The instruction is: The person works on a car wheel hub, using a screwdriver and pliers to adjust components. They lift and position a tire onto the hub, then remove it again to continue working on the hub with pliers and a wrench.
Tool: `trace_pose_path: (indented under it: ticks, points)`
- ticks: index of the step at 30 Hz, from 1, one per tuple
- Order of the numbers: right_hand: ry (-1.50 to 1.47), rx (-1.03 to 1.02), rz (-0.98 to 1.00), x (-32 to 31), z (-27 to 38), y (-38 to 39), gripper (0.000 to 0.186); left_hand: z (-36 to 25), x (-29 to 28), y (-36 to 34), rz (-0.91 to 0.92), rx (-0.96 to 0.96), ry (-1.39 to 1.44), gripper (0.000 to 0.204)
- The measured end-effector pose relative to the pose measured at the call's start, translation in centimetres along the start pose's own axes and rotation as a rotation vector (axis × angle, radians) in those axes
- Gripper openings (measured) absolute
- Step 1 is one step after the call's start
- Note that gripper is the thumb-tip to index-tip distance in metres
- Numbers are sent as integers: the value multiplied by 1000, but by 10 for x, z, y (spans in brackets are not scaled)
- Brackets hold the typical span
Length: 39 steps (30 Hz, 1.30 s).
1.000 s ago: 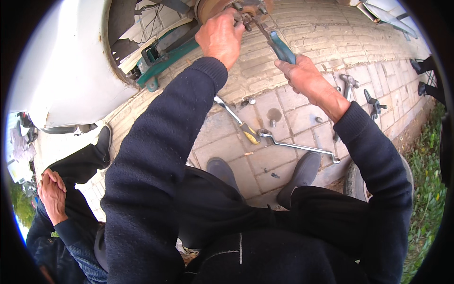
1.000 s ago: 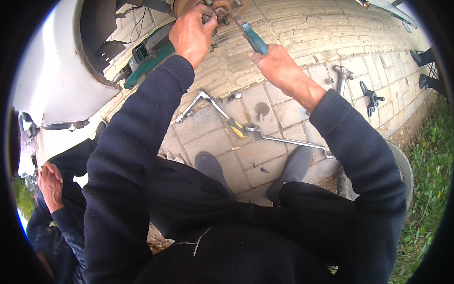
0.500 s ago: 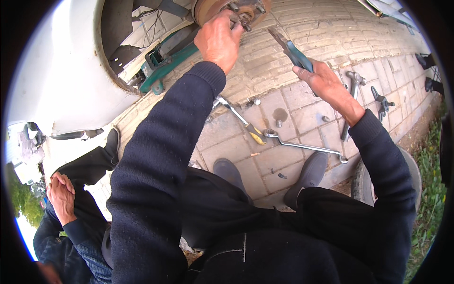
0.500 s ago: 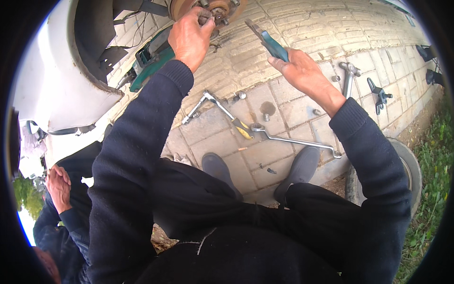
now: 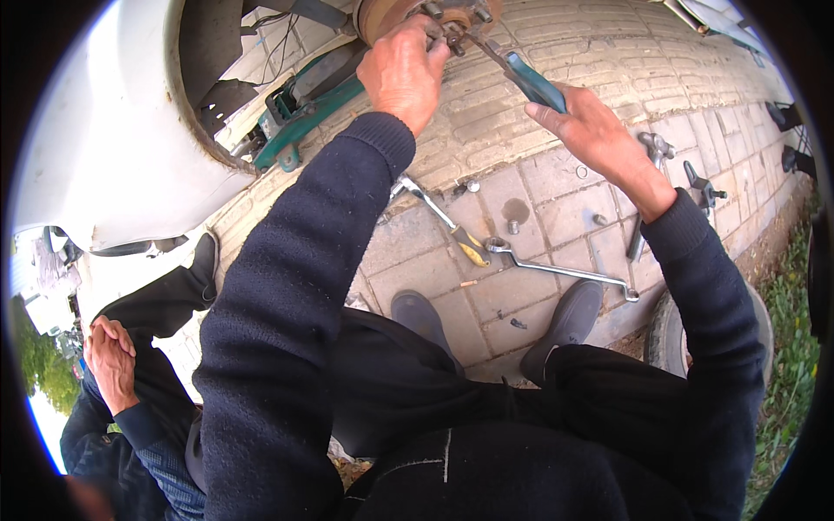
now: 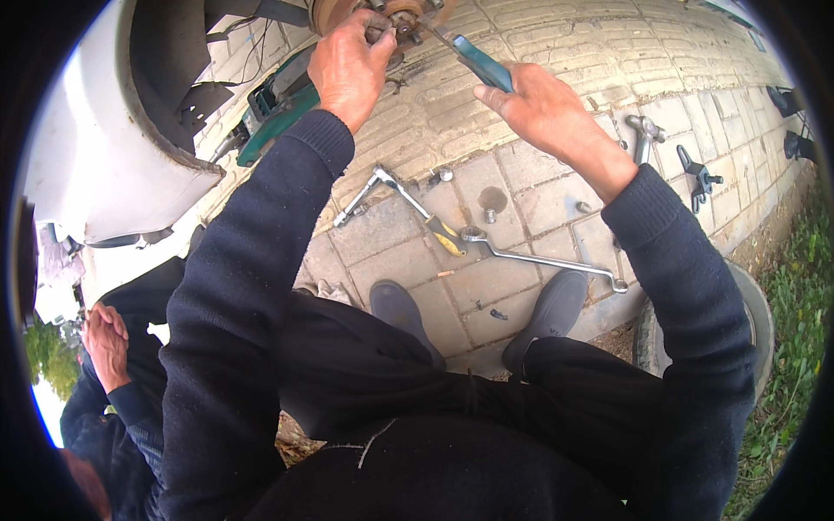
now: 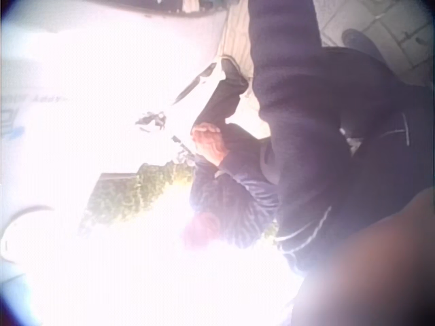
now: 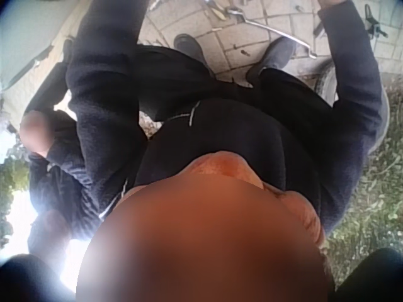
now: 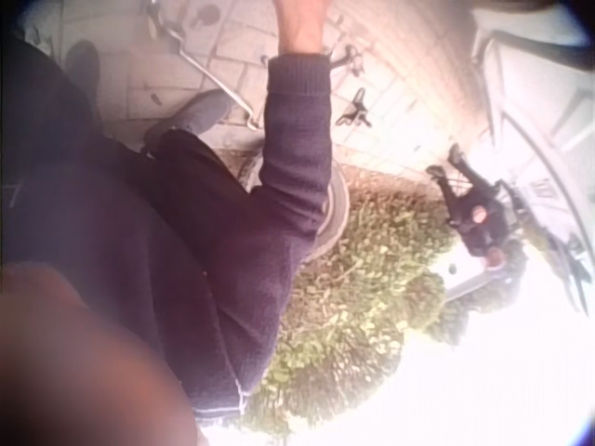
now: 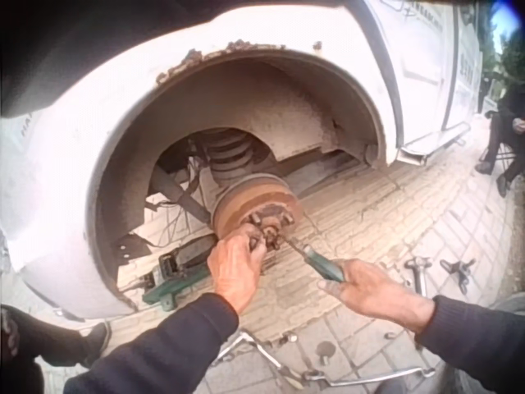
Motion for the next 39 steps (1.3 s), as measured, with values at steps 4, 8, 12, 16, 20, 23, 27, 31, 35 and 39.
trace_pose_path:
  ticks: [4, 8, 12, 16, 20, 23, 27, 31, 35, 39]
  points:
    - [-65, 20, -16, 4, 2, -1, 50, -1, -2, 1, -56, 22, 58, 21]
    - [-305, 164, 99, 21, -2, -2, 48, 2, -1, 1, -72, 27, 53, 21]
    - [-65, -36, -34, 12, 15, -5, 41, 3, 1, 0, -58, 22, 63, 20]
    - [39, -62, -68, 16, 14, -5, 40, 1, 1, 0, -63, 20, 47, 19]
    - [31, -60, -140, 17, 11, -5, 38, 3, 2, -1, -56, -10, 11, 19]
    - [-124, 40, -82, 28, 2, -6, 40, 2, 1, 1, -63, 16, 24, 18]
    - [-239, 113, -46, 38, -2, -4, 43, 0, -2, 2, -63, 45, 58, 18]
    - [-514, 293, 11, 53, -15, 1, 43, 2, 0, 0, -9, -6, 41, 17]
    - [-608, 277, 120, 53, -18, -1, 41, 3, 0, -1, 14, -39, 32, 17]
    - [-525, 157, 160, 35, -16, -5, 39, 2, 0, -1, 25, -32, 54, 17]
Point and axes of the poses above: each hand's wrist, its own y-axis away from the middle knuckle, its own x-axis out of the palm, z = x × y, the point moved 9 cm from there along -y, towards the middle knuckle, and after that the axes turned 13 degrees about -x, right-handed, at the moved point
